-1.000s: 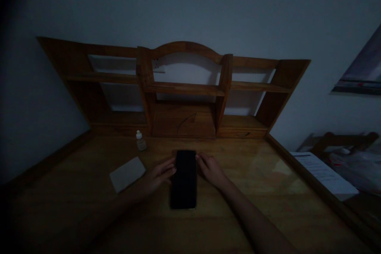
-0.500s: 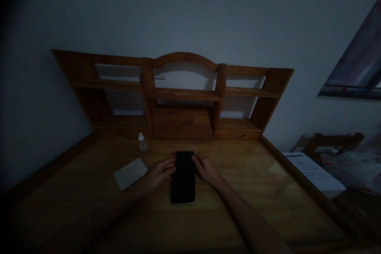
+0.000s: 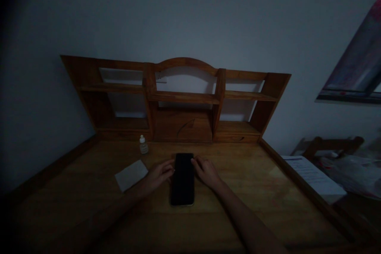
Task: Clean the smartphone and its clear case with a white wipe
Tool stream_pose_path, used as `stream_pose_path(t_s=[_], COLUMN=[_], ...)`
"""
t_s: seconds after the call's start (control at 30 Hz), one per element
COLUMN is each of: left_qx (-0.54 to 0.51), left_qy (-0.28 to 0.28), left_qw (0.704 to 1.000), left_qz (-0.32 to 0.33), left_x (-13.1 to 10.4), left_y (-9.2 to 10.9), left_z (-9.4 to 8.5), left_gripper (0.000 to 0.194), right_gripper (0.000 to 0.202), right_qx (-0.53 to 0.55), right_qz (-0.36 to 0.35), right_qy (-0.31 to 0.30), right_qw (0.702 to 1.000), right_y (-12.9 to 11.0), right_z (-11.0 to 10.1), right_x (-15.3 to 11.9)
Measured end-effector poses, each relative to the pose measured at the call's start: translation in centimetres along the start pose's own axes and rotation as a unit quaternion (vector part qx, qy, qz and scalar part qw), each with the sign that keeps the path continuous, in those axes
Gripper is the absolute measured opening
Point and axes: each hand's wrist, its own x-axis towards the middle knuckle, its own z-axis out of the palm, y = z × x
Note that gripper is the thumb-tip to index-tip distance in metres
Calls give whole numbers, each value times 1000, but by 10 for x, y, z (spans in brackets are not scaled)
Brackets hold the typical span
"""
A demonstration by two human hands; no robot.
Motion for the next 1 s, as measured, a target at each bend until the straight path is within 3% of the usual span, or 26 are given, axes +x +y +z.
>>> stream_pose_path(t_s=[0.47,0.77,1.0], left_qx=[-35,53,62], left_qy=[20,48,50], left_qw=[999,997,997], left_qz=[-15,-15,-1], left_x=[2,-4,0], left_y=[-15,7,-13], left_z=[-2,7,7], left_gripper=[58,54,53], right_gripper=[44,40,40], right_qx=[45,53,52], right_qz=[16,35,47], right_qy=[8,37,37], right_qw=[999,997,997], right_y=[4,3,4], right_z=[5,11,12], right_x=[0,-3,-4])
